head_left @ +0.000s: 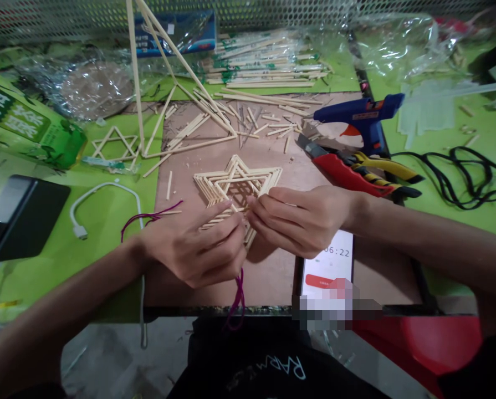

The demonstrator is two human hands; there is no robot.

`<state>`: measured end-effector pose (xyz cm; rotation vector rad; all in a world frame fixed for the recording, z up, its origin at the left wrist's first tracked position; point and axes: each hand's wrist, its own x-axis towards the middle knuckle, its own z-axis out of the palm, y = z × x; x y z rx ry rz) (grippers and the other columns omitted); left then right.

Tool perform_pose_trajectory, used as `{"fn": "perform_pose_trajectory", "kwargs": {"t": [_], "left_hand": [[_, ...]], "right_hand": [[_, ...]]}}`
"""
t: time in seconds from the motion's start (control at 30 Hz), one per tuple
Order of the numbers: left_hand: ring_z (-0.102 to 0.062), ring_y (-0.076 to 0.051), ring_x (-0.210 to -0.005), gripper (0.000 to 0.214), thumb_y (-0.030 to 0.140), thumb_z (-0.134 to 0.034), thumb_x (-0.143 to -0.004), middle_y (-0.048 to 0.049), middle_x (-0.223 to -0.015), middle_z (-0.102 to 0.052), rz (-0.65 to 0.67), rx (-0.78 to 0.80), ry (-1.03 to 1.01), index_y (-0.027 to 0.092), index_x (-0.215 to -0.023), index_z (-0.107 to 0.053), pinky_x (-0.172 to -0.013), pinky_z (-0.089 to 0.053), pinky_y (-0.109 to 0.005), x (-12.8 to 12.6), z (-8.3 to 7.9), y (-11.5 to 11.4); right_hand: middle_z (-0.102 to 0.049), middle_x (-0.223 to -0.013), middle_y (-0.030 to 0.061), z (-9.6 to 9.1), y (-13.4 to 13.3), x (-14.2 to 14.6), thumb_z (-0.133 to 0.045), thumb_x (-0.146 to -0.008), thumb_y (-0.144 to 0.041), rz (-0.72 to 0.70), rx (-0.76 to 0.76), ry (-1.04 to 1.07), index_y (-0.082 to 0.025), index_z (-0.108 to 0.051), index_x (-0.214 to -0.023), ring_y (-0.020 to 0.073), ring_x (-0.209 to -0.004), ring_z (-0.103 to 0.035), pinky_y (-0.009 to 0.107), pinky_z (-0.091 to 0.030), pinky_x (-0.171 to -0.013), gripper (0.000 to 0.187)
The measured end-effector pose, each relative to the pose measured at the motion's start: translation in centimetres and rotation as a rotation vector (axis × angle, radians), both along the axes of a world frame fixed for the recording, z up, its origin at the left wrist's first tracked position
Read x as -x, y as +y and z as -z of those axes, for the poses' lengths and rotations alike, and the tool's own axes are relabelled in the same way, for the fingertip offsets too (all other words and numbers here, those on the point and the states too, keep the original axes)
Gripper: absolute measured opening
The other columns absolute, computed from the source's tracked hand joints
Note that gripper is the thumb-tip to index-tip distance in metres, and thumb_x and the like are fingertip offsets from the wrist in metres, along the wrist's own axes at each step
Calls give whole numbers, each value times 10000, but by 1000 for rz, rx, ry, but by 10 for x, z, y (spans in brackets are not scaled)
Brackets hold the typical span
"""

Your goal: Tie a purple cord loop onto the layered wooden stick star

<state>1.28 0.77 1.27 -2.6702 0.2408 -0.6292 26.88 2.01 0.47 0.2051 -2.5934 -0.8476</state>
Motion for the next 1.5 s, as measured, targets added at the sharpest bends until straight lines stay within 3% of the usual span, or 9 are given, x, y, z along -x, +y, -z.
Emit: {"fn": "perform_pose_trajectory", "kwargs": {"t": [0.2,0.4,0.47,0.6,0.67,1.1,1.23,1.33,1.5], "left_hand": [[-714,-197,-861,227,357,-558,-960,-67,-950,-739,13,-103,4,183,-1026,-688,-752,-642,-324,4,0,0],[-715,-232,-899,284,344,-578,-951,-111,-989,-732,45,-78,18,116,-1073,-695,-765,-625,-346,6,3,0],[-709,-231,-906,242,267,-590,-938,-102,-983,-732,27,18,-10,92,-1060,-703,-784,-617,-352,7,7,-3],[-663,-164,-865,168,154,-647,-889,-49,-945,-715,-111,475,-178,104,-1045,-682,-755,-567,-301,5,20,-8],[-638,-147,-829,187,152,-700,-857,-21,-911,-707,-173,561,-193,130,-1040,-664,-704,-527,-287,4,24,-9],[-624,-199,-808,158,205,-662,-851,-87,-925,-687,-208,185,-129,101,-966,-692,-641,-515,-350,4,21,-14],[-651,-201,-805,177,230,-699,-837,-81,-909,-710,-218,177,-146,103,-960,-704,-641,-545,-345,5,23,-11],[-678,-181,-738,213,237,-772,-792,-50,-839,-731,-208,334,-223,111,-944,-690,-608,-558,-318,4,22,-7],[-690,-103,-674,142,242,-756,-822,-22,-833,-764,-261,863,-299,173,-814,-632,-605,-549,-218,-3,13,-16]], "right_hand": [[-701,-800,58,-3,-1,2,-573,-975,-247,-30,65,-20,-85,-701,-991,136,-699,-648,310,-538,-707,208],[-694,-809,47,-5,-1,3,-546,-990,-238,-19,60,-9,-98,-684,-990,121,-709,-634,296,-524,-724,196],[-693,-808,35,-4,-1,3,-542,-991,-234,-17,68,-6,-115,-682,-966,118,-709,-631,292,-519,-719,186],[-684,-763,33,-3,-1,3,-576,-971,-233,-35,104,3,-111,-684,-908,123,-669,-620,297,-509,-691,175],[-684,-768,30,-3,-1,3,-579,-970,-230,-36,108,3,-118,-678,-890,119,-662,-612,300,-507,-699,170],[-684,-781,34,-3,-1,4,-574,-972,-213,-11,93,-4,-111,-662,-917,125,-688,-625,304,-517,-709,146],[-691,-785,45,-3,-1,4,-596,-962,-222,0,94,1,-95,-677,-942,126,-686,-632,297,-520,-686,152],[-703,-820,52,-2,-1,3,-587,-968,-230,10,93,3,-86,-688,-1001,129,-713,-645,289,-521,-682,179],[-703,-816,50,-2,-1,3,-575,-974,-226,7,110,4,-88,-685,-978,127,-705,-646,289,-522,-689,176]]}}
